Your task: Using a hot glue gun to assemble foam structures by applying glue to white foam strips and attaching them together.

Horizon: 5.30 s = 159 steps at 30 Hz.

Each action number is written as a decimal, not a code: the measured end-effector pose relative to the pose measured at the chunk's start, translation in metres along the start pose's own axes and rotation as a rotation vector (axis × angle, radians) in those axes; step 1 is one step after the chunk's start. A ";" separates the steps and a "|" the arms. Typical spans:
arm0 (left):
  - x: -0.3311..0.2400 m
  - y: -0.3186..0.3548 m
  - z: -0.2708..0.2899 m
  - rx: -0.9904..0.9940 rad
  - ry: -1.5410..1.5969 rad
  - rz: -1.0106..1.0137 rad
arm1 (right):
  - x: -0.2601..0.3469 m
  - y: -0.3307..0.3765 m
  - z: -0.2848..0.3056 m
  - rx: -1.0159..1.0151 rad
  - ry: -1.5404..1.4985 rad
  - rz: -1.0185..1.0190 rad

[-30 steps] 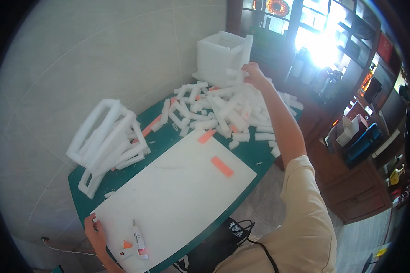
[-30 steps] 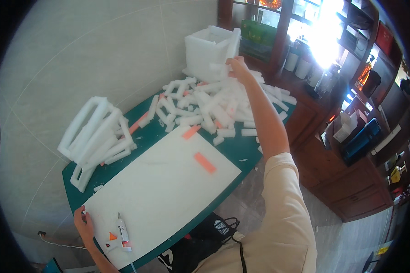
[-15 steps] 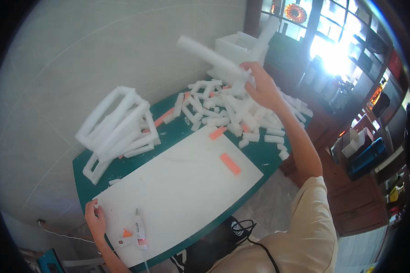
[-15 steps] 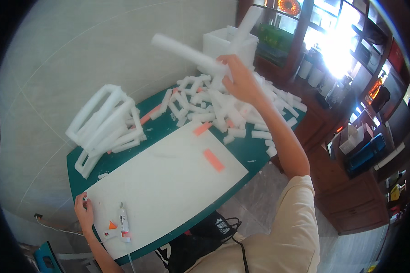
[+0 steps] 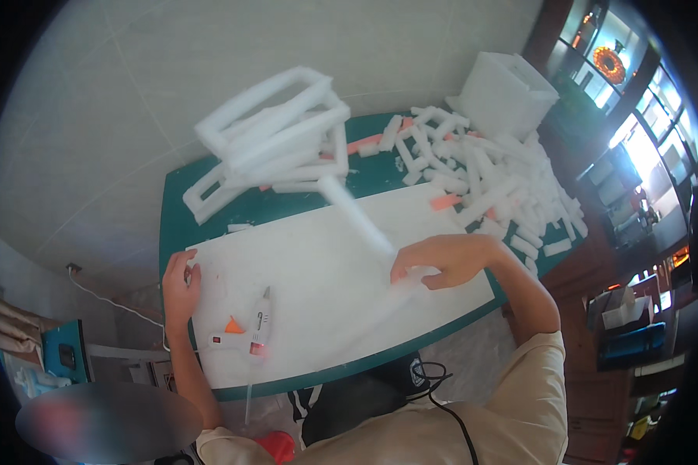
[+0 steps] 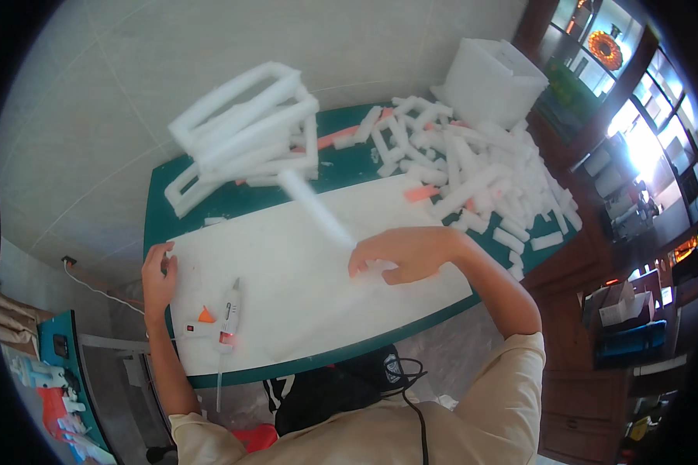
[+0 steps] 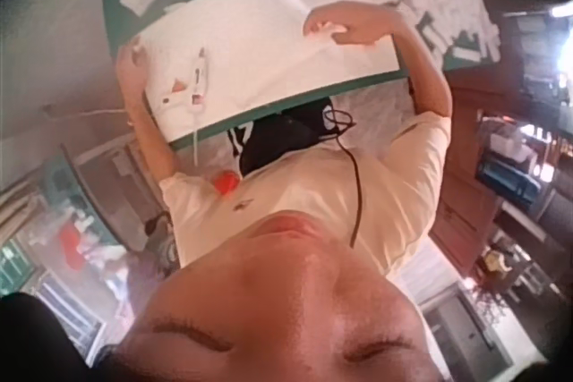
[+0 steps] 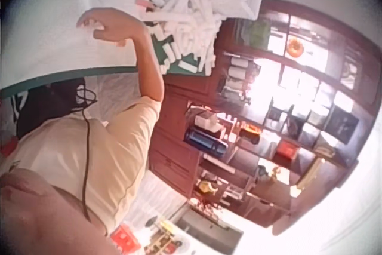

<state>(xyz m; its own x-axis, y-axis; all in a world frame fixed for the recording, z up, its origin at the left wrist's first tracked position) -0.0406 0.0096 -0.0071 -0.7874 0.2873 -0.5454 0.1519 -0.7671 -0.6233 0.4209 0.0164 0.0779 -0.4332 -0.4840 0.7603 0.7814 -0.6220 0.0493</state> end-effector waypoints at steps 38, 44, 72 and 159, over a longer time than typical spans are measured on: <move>0.004 0.010 0.004 0.040 0.001 0.056 | -0.010 -0.035 -0.084 -0.647 0.465 -0.050; 0.007 0.011 0.001 0.030 0.001 0.046 | -0.011 -0.037 -0.084 -0.601 0.394 -0.048; 0.008 0.012 0.011 0.015 -0.029 -0.026 | -0.034 -0.129 -0.069 -0.452 0.316 0.142; -0.018 0.003 -0.008 0.378 0.136 0.130 | -0.079 -0.097 -0.052 -0.706 0.084 0.004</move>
<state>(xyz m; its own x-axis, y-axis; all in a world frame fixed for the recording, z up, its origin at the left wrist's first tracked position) -0.0210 0.0069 -0.0031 -0.6865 0.2282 -0.6904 -0.0050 -0.9510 -0.3093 0.3558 0.0828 -0.0208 -0.4866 -0.5152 0.7056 0.3178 -0.8567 -0.4063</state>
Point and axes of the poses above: each hand's wrist, its own y-axis away from the middle knuckle, its own z-axis out of the back of the hand, x = y × z, the point moved 2 cm from there along -y, towards the middle knuckle, and after that the axes turned 15 degrees about -x, right-handed, at the moved point
